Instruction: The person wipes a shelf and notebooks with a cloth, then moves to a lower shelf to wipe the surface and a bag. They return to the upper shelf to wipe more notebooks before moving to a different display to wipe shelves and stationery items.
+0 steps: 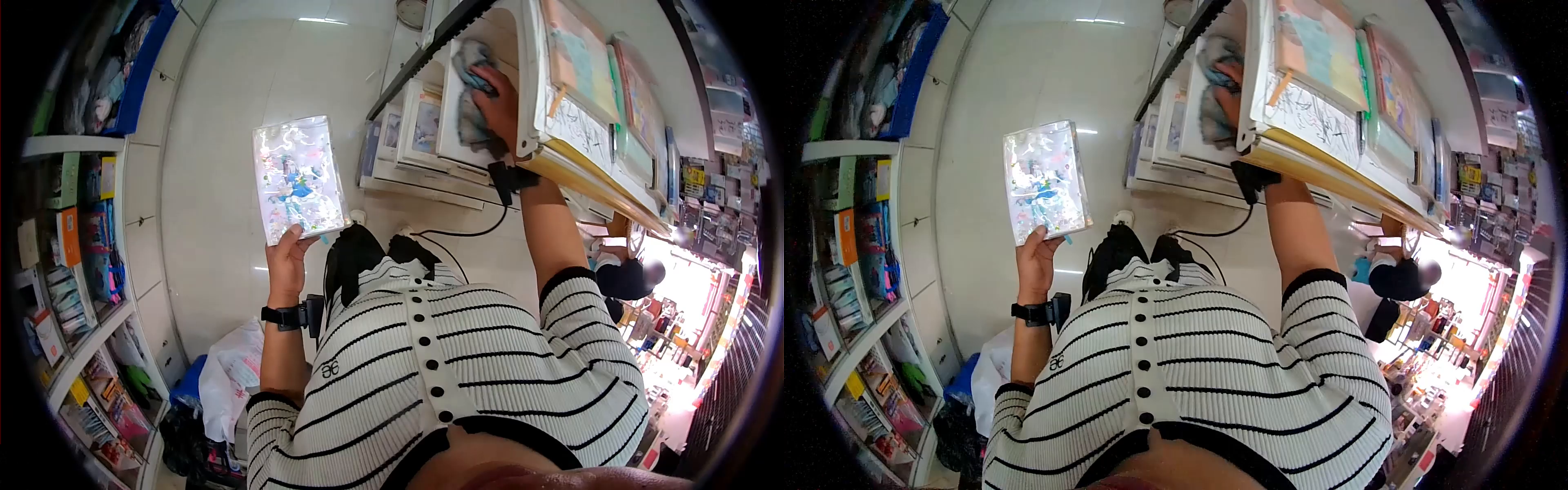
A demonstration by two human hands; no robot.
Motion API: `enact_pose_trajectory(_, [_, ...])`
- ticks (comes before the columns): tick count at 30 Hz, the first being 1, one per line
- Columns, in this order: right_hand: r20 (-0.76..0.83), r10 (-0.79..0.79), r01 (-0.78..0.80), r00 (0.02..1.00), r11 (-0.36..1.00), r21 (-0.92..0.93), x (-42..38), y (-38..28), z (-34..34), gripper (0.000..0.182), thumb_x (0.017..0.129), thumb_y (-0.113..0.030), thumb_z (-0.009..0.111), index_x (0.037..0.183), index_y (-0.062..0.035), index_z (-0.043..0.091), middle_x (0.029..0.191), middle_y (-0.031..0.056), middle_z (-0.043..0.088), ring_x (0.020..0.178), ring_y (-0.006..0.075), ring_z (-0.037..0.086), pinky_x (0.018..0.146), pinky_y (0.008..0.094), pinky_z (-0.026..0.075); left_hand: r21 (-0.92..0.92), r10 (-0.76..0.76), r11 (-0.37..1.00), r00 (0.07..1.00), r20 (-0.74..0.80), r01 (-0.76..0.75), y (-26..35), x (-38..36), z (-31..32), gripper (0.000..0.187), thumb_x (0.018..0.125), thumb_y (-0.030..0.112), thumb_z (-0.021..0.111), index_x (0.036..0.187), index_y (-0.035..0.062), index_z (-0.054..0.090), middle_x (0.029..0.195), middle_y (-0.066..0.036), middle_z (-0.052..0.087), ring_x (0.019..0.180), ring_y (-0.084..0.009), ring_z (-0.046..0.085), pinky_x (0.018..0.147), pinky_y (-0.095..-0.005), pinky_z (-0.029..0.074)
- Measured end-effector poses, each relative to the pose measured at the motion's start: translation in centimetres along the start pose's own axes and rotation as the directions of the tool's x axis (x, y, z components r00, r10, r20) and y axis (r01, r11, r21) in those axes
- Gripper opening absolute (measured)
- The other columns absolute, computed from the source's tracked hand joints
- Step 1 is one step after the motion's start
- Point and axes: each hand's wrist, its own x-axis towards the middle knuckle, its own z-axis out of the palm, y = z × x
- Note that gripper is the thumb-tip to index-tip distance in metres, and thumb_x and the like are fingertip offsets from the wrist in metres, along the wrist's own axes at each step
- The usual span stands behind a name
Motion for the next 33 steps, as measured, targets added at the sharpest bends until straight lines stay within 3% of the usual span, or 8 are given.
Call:
enact_pose_trajectory(7, [-0.151,0.235,-0.268,0.960,0.927,-0.261,-5.8,2.4,-4.3,0.043,0.081,-0.017,0.062,0.124,-0.0158,0.058,0.130,0.0136,0.052,0.121,0.0302,0.048,0.101,0.0354,0.039,0.092,-0.061,0.995,0.984,0.165,0.047,0.9,0.7,3.4,0.029,0.090,0.011,0.055,0.118,0.0012,0.053,0.107,-0.008,0.063,0.095,-0.0203,0.062,0.082,-0.0361,0.052])
enact_pose_trajectory(15, [0.206,-0.081,0.059,0.975,0.992,0.113,-7.1,-8.0,-2.4,0.044,0.076,-0.015,0.063,0.119,-0.0168,0.061,0.123,0.0139,0.056,0.113,0.0312,0.052,0.094,0.0381,0.043,0.152,-0.114,0.986,0.931,0.347,0.064,0.1,1.4,8.9,0.037,0.089,0.009,0.056,0.123,-0.0028,0.048,0.112,-0.012,0.060,0.099,-0.0214,0.062,0.086,-0.0381,0.053])
enact_pose_trajectory(19, [0.143,0.056,-0.082,0.988,0.980,0.181,-11.5,-6.0,-5.9,0.044,0.073,-0.016,0.062,0.117,-0.0153,0.062,0.107,0.0186,0.063,0.098,0.0363,0.058,0.088,0.0397,0.046,0.215,-0.190,0.970,0.909,0.372,0.115,-0.1,1.3,9.9,0.036,0.089,0.007,0.056,0.122,-0.0029,0.049,0.111,-0.011,0.061,0.096,-0.0208,0.063,0.084,-0.0373,0.055])
enact_pose_trajectory(21, [-0.028,0.348,-0.346,0.937,0.936,0.071,-13.8,-4.6,-7.8,0.045,0.073,-0.016,0.062,0.118,-0.0131,0.061,0.107,0.0183,0.063,0.101,0.0362,0.057,0.090,0.0401,0.045,0.251,-0.171,0.965,0.904,0.392,0.074,-0.3,0.9,11.0,0.028,0.090,0.008,0.055,0.115,-0.0029,0.053,0.107,-0.012,0.063,0.095,-0.0226,0.064,0.084,-0.0381,0.055])
enact_pose_trajectory(25, [0.054,0.395,-0.395,0.917,0.883,0.253,-15.2,-9.7,-11.1,0.044,0.071,-0.015,0.064,0.115,-0.0127,0.062,0.113,0.0172,0.061,0.103,0.0346,0.056,0.091,0.0404,0.044,0.377,-0.266,0.921,0.860,0.436,0.094,-1.5,0.8,12.0,0.034,0.089,0.009,0.057,0.119,-0.0042,0.051,0.108,-0.011,0.062,0.095,-0.0224,0.063,0.083,-0.0379,0.055])
enact_pose_trajectory(27, [0.033,-0.183,0.174,0.983,0.968,0.183,-15.2,-11.8,-10.8,0.047,0.067,-0.009,0.065,0.113,-0.0161,0.063,0.118,0.0114,0.059,0.110,0.0303,0.054,0.091,0.0411,0.043,0.434,-0.293,0.897,0.839,0.458,0.076,-2.0,-0.1,13.4,0.036,0.087,0.009,0.059,0.119,-0.0044,0.052,0.107,-0.010,0.061,0.093,-0.0214,0.062,0.082,-0.0366,0.054])
enact_pose_trajectory(31, [0.133,-0.403,0.386,0.906,0.913,0.136,-15.2,-12.4,-9.1,0.048,0.067,-0.008,0.064,0.113,-0.0189,0.063,0.123,0.0098,0.057,0.118,0.0288,0.050,0.095,0.0418,0.041,0.551,-0.340,0.834,0.795,0.503,0.008,-3.2,-1.4,14.4,0.035,0.086,0.011,0.061,0.117,-0.0021,0.054,0.103,-0.008,0.063,0.091,-0.0179,0.062,0.082,-0.0332,0.052])
enact_pose_trajectory(33, [0.115,-0.140,0.121,0.984,0.981,0.154,-15.8,-9.7,-9.9,0.051,0.068,-0.007,0.061,0.117,-0.0183,0.062,0.123,0.0113,0.057,0.119,0.0313,0.049,0.097,0.0422,0.041,0.594,-0.360,0.804,0.799,0.481,0.005,-3.4,-2.1,14.9,0.034,0.086,0.012,0.062,0.116,-0.0033,0.055,0.102,-0.009,0.064,0.090,-0.0170,0.063,0.082,-0.0318,0.052])
